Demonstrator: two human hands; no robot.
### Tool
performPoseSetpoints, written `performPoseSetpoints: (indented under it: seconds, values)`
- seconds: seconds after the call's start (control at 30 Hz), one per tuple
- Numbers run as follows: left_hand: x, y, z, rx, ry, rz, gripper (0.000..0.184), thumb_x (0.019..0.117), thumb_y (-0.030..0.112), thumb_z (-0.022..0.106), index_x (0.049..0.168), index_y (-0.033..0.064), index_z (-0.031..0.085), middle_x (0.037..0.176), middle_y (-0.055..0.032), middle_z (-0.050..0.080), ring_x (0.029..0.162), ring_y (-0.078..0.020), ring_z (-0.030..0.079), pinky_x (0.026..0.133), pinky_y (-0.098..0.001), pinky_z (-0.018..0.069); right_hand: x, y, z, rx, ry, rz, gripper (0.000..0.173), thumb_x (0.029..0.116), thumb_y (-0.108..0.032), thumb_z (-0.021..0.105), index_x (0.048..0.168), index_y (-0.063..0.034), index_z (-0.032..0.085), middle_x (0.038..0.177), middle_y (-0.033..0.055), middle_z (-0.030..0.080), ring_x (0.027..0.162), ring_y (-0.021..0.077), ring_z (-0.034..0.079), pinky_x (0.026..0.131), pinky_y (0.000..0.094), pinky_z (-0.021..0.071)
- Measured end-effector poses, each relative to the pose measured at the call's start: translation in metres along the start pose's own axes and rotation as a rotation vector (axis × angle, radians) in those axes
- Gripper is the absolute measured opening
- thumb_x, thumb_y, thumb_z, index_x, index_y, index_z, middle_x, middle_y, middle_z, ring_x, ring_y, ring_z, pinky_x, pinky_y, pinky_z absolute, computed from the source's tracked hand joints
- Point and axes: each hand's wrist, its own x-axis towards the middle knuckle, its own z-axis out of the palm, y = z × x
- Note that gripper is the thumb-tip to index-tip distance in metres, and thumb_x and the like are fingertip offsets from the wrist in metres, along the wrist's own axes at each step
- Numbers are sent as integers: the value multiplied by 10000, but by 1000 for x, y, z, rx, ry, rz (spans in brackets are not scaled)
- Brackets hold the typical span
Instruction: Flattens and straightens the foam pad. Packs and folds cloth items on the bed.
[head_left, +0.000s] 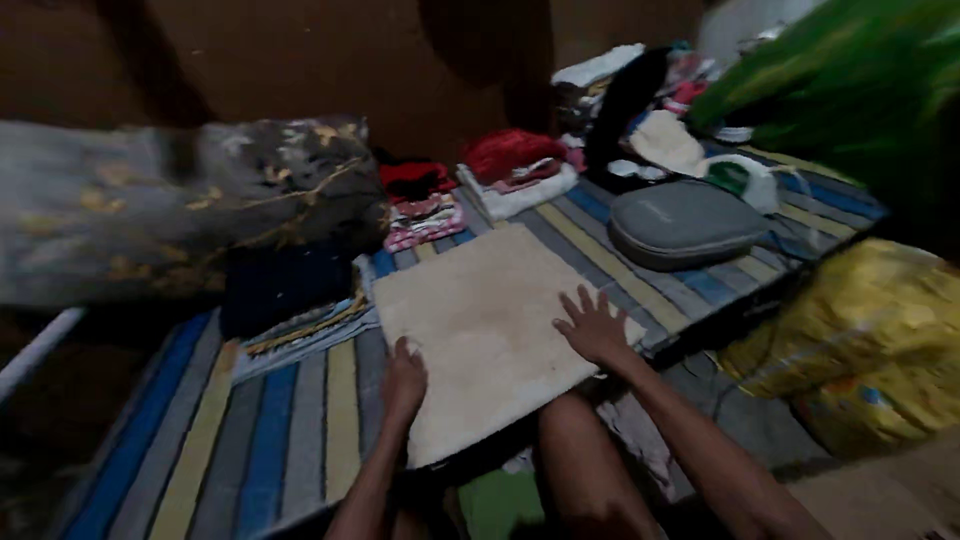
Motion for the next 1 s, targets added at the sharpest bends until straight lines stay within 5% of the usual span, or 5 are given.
performPoseSetpoints:
  seconds: [0.37,0.73,0.9,1.0]
  values:
    - [66,18,-11,81,-122,-48,509,1111,239,384,1583,53,343,1470,-315,490,1330,-475,523,1071,-618,437,38,-17,-2,-68,20,50,735,1045,-640,342,1657,-256,210,1728,166,46,1559,504,-2,1120,823,50]
    - [39,-15,-26,-232,-131,34,587,1085,303,506,1585,44,343,1524,-305,431,1407,-431,452,1154,-547,386,37,-29,-9,-102,20,-11,706,1068,-582,356,1647,-192,254,1711,218,94,1549,532,14,1121,831,-5]
    - [34,-21,-17,-271,-68,46,554,1083,308,506,1568,63,396,1513,-286,459,1396,-419,474,1150,-544,397,78,-65,-18,-114,232,-232,672,1071,-541,389,1631,-177,307,1695,246,144,1539,543,92,1111,841,92]
    - [28,-23,-18,-312,-70,63,549,1083,291,512,1565,56,395,1506,-282,463,1389,-397,487,1149,-521,406,104,-83,1,-70,168,-235,662,1085,-525,356,1632,-156,300,1695,256,130,1542,544,65,1123,830,51]
